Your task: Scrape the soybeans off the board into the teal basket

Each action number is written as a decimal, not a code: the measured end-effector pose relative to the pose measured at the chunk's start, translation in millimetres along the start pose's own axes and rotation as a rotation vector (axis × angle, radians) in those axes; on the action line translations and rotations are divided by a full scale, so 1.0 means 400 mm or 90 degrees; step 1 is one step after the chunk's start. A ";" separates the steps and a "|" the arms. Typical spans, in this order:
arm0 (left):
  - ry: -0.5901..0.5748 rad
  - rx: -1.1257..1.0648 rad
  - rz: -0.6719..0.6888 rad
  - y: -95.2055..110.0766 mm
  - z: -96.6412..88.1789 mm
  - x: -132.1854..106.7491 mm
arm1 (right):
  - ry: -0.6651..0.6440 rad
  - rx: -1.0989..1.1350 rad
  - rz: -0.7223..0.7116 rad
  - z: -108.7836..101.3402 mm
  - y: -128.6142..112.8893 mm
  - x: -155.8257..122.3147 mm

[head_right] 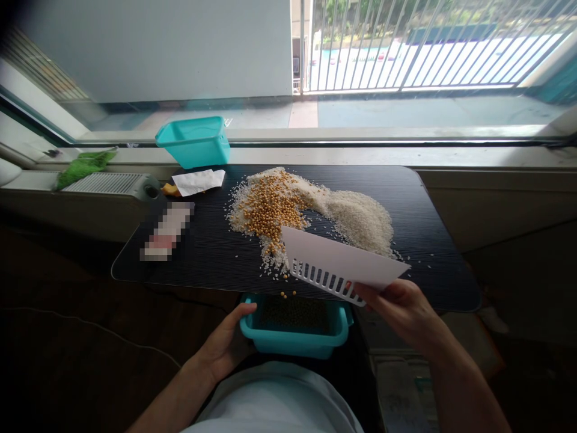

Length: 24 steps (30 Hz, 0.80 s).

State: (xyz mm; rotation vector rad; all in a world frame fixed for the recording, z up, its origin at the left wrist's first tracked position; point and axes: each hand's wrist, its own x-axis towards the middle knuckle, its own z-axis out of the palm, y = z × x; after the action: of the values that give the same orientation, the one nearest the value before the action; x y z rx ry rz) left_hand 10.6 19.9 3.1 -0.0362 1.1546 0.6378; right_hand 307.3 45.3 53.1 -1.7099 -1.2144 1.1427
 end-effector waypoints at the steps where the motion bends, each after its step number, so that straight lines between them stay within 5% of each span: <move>1: -0.001 -0.001 -0.001 0.000 0.001 -0.001 | -0.016 -0.003 0.004 0.003 -0.002 0.003; 6: -0.007 -0.007 -0.002 -0.002 0.003 -0.002 | -0.064 0.010 -0.007 0.025 -0.024 0.010; 24: -0.011 0.001 0.003 -0.002 0.006 -0.003 | -0.030 0.035 0.016 0.036 -0.056 -0.012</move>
State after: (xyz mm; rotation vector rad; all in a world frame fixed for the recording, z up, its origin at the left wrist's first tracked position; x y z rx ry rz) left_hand 12.7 19.4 4.8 -0.0261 1.1397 0.6402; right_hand 286.3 47.9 69.7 -1.6698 -1.1815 1.2268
